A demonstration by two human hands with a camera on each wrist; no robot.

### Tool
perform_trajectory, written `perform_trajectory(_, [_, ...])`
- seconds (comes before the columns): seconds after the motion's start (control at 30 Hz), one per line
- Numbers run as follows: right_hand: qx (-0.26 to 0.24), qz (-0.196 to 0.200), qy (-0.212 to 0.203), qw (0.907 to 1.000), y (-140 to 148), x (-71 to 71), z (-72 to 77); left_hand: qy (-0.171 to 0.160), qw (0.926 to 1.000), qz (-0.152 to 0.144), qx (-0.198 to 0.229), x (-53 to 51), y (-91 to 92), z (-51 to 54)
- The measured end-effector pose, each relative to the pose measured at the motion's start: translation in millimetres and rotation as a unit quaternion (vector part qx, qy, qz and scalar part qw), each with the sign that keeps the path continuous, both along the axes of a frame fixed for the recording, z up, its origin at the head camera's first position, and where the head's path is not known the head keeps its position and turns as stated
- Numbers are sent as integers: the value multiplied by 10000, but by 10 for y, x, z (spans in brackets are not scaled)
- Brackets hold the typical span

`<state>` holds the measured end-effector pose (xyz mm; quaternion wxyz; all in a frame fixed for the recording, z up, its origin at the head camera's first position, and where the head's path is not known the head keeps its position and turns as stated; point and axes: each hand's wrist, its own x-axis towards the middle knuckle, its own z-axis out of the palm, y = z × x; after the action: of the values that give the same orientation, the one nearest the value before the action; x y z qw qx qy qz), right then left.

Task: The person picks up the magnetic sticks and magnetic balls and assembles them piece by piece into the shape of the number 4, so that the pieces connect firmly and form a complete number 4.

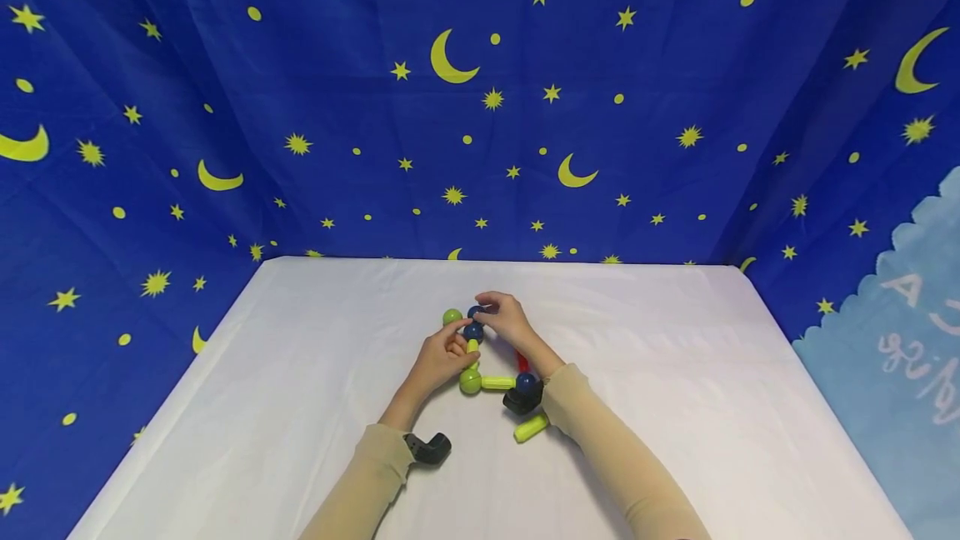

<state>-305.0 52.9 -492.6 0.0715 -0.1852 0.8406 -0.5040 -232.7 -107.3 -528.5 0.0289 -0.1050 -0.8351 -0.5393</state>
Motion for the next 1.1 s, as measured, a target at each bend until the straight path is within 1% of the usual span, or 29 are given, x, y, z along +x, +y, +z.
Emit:
perform_trajectory(0.2, [93,-3,-113,9999,-13,-1,-36,34,10000,2,-63,-1,-3,-6])
perform_trajectory(0.63, [183,-53,5,9998,-23,-27,-89,26,10000,-11,-43,-22,-8,-37])
perform_trajectory(0.8, [241,-13,115,9996,-9,-15,-86,88,9999,-51,25,-21,-10,-47])
perform_trajectory(1.0, [183,-136,93,9997,106,-2,-91,107,9999,-80,41,-12,-2,-39])
perform_trajectory(1.1, [33,-256,9,9997,179,0,-90,120,9999,-55,-12,-14,-10,-38])
